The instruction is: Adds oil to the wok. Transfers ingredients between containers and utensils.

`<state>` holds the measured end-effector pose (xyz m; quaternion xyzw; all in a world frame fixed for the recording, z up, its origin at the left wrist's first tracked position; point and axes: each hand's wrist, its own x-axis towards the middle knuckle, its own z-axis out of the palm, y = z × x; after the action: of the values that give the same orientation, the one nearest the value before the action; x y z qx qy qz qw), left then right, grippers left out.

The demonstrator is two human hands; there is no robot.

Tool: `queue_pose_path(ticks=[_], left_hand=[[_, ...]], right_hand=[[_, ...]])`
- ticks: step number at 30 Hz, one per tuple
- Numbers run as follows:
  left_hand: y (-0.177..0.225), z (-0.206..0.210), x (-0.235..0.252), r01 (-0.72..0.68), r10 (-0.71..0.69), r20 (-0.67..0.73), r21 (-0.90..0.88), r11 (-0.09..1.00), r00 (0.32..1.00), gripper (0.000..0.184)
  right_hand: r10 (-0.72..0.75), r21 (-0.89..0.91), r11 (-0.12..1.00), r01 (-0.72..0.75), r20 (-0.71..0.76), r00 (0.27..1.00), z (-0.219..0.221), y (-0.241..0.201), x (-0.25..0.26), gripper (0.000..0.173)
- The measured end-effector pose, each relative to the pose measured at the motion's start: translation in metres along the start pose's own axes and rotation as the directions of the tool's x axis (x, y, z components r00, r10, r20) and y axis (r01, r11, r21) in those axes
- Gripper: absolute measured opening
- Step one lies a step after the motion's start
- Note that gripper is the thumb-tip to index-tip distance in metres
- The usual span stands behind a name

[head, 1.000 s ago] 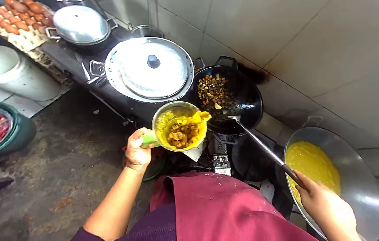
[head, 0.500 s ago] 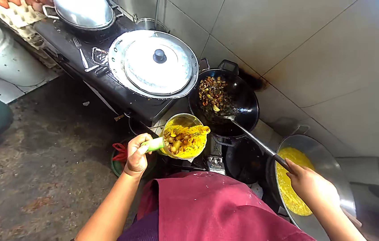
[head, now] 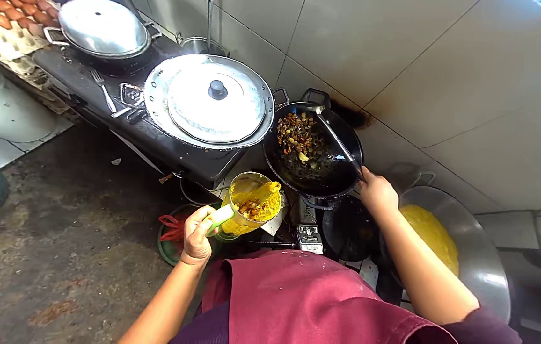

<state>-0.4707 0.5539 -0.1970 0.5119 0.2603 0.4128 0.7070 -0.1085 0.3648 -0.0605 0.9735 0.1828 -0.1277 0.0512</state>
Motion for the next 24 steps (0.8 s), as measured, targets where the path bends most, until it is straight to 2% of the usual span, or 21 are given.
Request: queue_pose_path(ticks=[3,7,11,15,17,19,20,22,24], left_hand=[[-0.001,-0.006,-0.004,-0.003,0.003,-0.009,-0.005,1.0,1.0,0.02],[-0.001,-0.018,-0.01,-0.01,0.009,-0.023,-0.018,1.0,1.0,0.021],[-0.002,-0.029,-0.014,-0.013,0.014,-0.028,0.052,0.999,0.999,0.02],[0.001,-0.032,-0.012,-0.018,0.02,-0.029,0.051,0.999,0.999,0.02],[0.001,-0.031,-0.011,-0.027,0.027,-0.024,0.038,0.999,0.999,0.02],[0.001,-0.029,-0.009,-0.036,0.036,-0.023,0.024,0.999,0.999,0.02],[0.001,-0.028,-0.009,-0.04,0.04,-0.018,0.019,0.999,0.999,0.02],[-0.001,-0.027,-0.011,-0.04,0.04,-0.015,0.016,0.999,0.999,0.021],[-0.004,-0.027,-0.015,-0.039,0.04,-0.023,0.026,0.999,0.999,0.021]], right_hand=[[-0.006,-0.162,0.987,0.012,0.041,0.999,0.021,0.016,-0.022,0.056],[0.007,-0.134,0.991,0.012,0.137,0.991,0.011,0.05,-0.064,0.053],[-0.043,0.151,0.988,0.017,0.169,0.985,0.002,0.054,-0.057,0.046],[-0.044,0.453,0.89,-0.046,0.187,0.981,0.011,0.015,-0.013,0.045],[-0.017,0.545,0.833,-0.097,0.2,0.98,0.019,-0.005,0.001,0.044],[-0.043,0.504,0.862,-0.061,0.193,0.98,0.025,-0.009,0.002,0.045],[-0.079,0.427,0.904,-0.01,0.19,0.979,0.025,-0.003,-0.002,0.047],[-0.15,0.204,0.974,0.103,0.229,0.962,0.014,0.017,-0.017,0.05],[-0.17,-0.011,0.984,0.176,0.218,0.961,0.001,0.046,-0.032,0.052]])
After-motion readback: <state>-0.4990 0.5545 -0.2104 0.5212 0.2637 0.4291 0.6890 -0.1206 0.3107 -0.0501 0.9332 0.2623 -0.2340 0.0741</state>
